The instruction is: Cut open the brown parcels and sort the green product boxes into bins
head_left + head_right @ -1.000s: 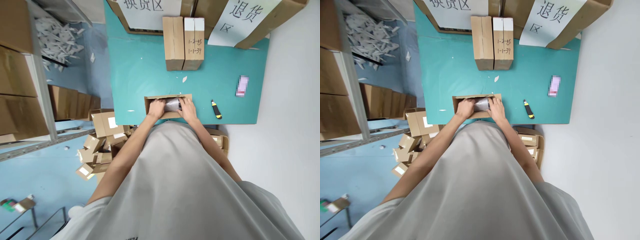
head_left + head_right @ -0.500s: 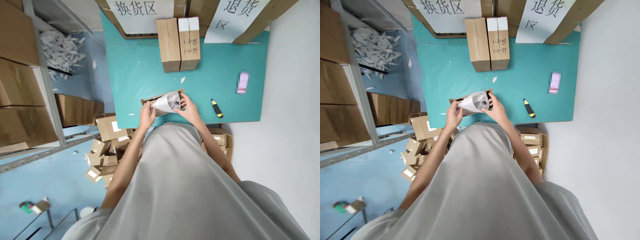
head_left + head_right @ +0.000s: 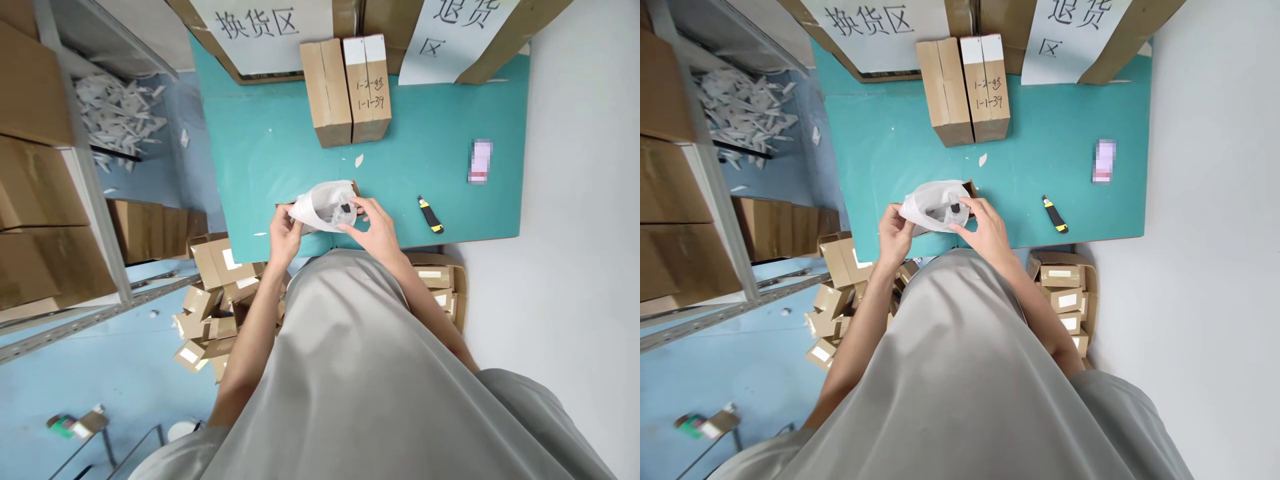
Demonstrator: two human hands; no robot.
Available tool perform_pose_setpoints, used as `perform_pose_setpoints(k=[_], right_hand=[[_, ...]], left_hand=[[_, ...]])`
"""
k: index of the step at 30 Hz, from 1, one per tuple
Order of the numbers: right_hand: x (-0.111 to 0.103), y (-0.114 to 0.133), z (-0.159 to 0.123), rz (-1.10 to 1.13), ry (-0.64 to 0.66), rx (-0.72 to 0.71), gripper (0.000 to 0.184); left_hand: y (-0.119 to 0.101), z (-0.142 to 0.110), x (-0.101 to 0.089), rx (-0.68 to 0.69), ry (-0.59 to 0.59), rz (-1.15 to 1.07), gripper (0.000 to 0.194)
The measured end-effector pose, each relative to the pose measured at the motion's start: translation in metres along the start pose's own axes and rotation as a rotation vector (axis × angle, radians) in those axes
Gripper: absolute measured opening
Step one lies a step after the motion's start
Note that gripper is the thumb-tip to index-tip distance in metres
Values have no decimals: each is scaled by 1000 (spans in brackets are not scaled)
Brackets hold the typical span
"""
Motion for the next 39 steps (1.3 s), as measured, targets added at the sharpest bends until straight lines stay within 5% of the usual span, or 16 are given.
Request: perform_pose_setpoints(k=[10,20,25,28,32,35,39], right_hand=[[5,7,-7,-132,20,29,71],[9,-26,2,1,-127,229,39],[-12,-21,-7,-68,-230,211,32],[-34,-20,-16,-83,-302,205,29],[-55,-25,-23,-11,-356,127,25],[-59,-30,-23,81,-365,53,18],[-58,-35,-22,69,-365,54,15]], left_hand=[[-22,-8,2,48,-29,-61,62],[-55,-13,21,67,69,-15,51],[-56,-12,3,91,4,324,40],[-46,-10,-11,65,-17,400,57],[-20,-5,-18,-93,63,88,88],[-11,-5,-13,-225,121,-154,85],[-16,-5,-14,-271,67,-210,72]])
Point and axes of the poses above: each hand's wrist, its own z-axis towards the middle knuckle, its own x-axis out of the palm, y = z × x, the point moved 8 cm from there along z, towards the middle knuckle, and after that the axes turned 13 degrees about y, right-handed, at the moved point
